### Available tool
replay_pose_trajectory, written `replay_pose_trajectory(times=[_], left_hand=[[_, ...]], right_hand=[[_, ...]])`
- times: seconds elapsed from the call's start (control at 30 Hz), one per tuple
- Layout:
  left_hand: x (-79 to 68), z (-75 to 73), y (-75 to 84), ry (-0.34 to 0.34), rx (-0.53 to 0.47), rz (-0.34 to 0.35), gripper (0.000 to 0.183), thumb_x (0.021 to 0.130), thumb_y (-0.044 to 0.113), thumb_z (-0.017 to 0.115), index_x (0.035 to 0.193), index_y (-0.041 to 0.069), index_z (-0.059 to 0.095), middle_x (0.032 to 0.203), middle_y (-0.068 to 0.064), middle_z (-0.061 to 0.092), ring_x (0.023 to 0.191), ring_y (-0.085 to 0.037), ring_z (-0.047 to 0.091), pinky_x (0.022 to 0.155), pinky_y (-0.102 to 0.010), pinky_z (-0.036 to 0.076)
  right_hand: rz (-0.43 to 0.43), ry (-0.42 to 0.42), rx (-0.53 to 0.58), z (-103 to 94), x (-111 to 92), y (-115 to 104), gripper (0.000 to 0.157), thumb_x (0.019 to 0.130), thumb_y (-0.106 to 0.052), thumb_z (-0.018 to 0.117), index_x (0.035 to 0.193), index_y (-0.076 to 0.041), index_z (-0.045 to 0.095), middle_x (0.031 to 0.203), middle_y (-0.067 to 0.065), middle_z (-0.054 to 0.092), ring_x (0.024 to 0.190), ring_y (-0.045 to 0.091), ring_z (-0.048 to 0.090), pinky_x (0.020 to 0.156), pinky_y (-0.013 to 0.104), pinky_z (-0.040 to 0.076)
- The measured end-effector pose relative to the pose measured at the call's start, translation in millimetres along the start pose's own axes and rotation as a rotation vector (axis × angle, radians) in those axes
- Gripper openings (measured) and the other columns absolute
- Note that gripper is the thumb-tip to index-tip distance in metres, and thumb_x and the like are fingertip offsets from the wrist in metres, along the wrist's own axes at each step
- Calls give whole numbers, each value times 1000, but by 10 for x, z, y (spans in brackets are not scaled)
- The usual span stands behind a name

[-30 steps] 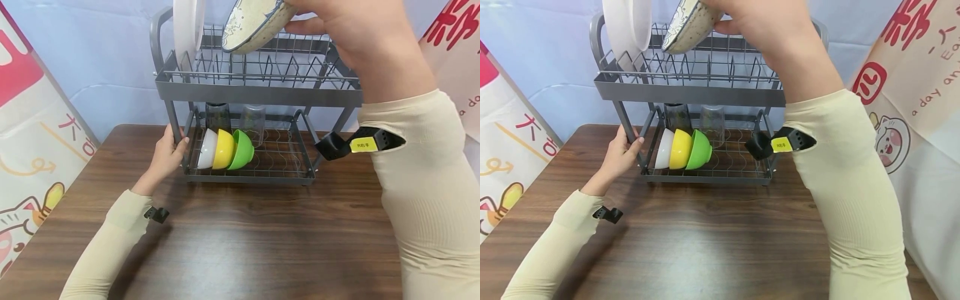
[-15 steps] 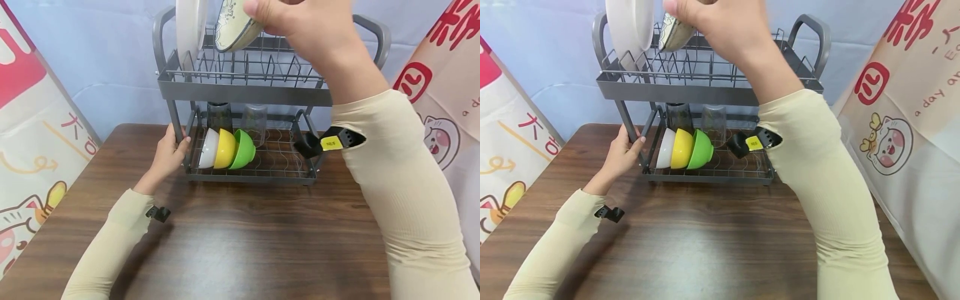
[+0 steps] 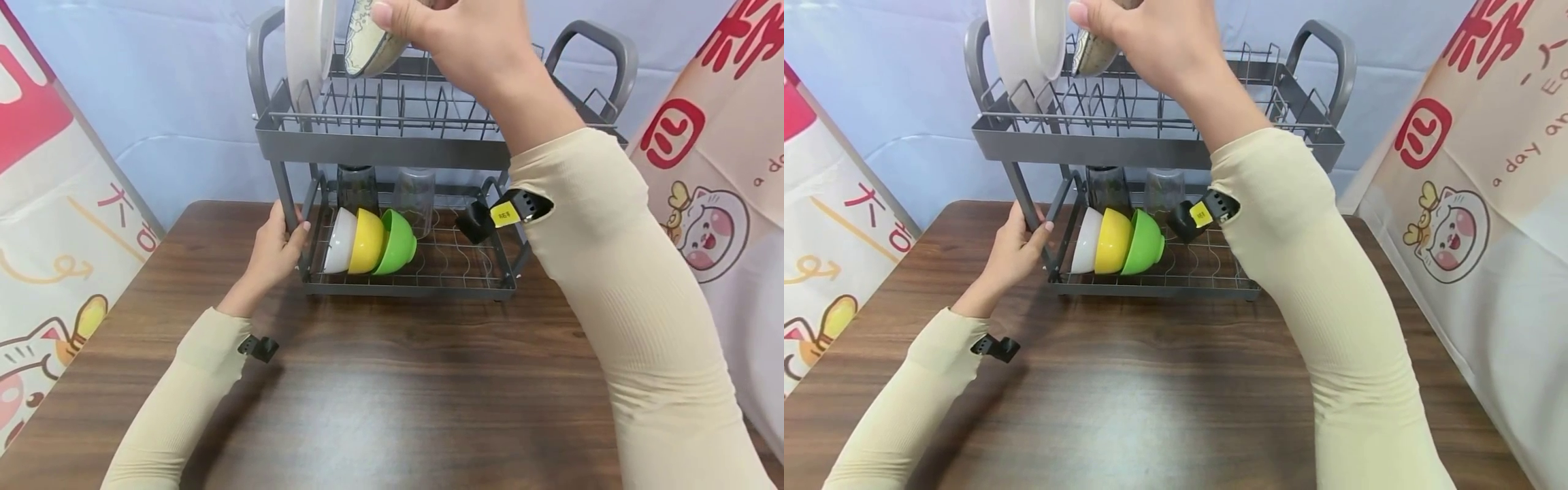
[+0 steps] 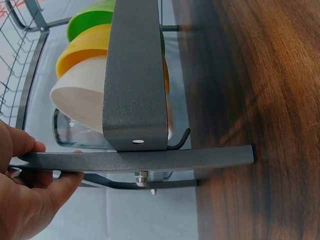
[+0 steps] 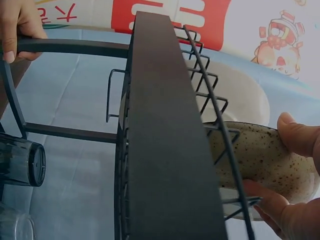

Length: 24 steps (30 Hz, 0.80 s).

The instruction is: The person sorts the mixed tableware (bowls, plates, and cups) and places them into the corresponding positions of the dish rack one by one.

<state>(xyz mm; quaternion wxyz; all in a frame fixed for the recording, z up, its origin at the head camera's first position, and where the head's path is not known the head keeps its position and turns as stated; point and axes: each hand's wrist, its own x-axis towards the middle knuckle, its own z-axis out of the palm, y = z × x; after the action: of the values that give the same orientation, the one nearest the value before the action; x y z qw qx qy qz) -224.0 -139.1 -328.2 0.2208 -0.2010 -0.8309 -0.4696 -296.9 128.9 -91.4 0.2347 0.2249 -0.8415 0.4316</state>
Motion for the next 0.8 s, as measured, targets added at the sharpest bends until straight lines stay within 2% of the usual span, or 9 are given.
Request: replay_pose_trajectory(times=[0.1,0.2,0.3,0.43,0.6,0.67,0.8], left_hand=[[-5,6,-3,0,-1,-2,10,95,6,48,101,1,41,74,-14,56,66,-24,55,59,-38,39],[-5,10,-3,1,-3,6,10,95,6,48,101,1,41,74,-14,56,66,-24,55,59,-39,39],[-5,14,1,3,-13,10,11,95,6,48,102,0,41,74,-15,56,67,-26,56,60,-39,40],[-11,14,9,8,-12,8,11,95,6,48,102,0,41,76,-15,57,69,-29,59,60,-40,41],[-17,20,16,9,-11,14,11,95,5,48,102,0,42,77,-15,57,70,-28,59,60,-40,42],[-19,23,18,12,-10,15,11,95,5,48,102,0,42,76,-15,57,69,-27,59,60,-40,42],[-17,32,18,14,-8,19,10,95,5,48,101,0,41,76,-14,56,68,-26,58,60,-40,42]], right_hand=[[30,-16,19,4,-165,-204,57,73,-39,74,125,-22,57,120,0,58,108,12,53,91,21,40],[42,-19,24,10,-254,-295,56,74,-39,73,124,-21,57,117,2,59,104,14,54,89,21,42],[33,-15,13,29,-262,-285,57,73,-40,74,124,-22,56,116,2,58,102,15,52,86,21,41],[1,-14,-63,74,-236,-239,62,73,-43,73,128,-23,52,118,-2,56,102,13,50,85,21,40],[6,-25,-48,96,-213,-182,67,73,-43,73,132,-22,48,124,-1,52,109,12,49,91,21,39],[23,-28,-4,99,-204,-166,68,73,-41,75,132,-22,48,125,-1,52,111,12,49,92,21,39],[33,-34,-53,98,-281,-286,65,75,-41,73,132,-21,49,125,-2,52,110,11,49,91,20,39]])
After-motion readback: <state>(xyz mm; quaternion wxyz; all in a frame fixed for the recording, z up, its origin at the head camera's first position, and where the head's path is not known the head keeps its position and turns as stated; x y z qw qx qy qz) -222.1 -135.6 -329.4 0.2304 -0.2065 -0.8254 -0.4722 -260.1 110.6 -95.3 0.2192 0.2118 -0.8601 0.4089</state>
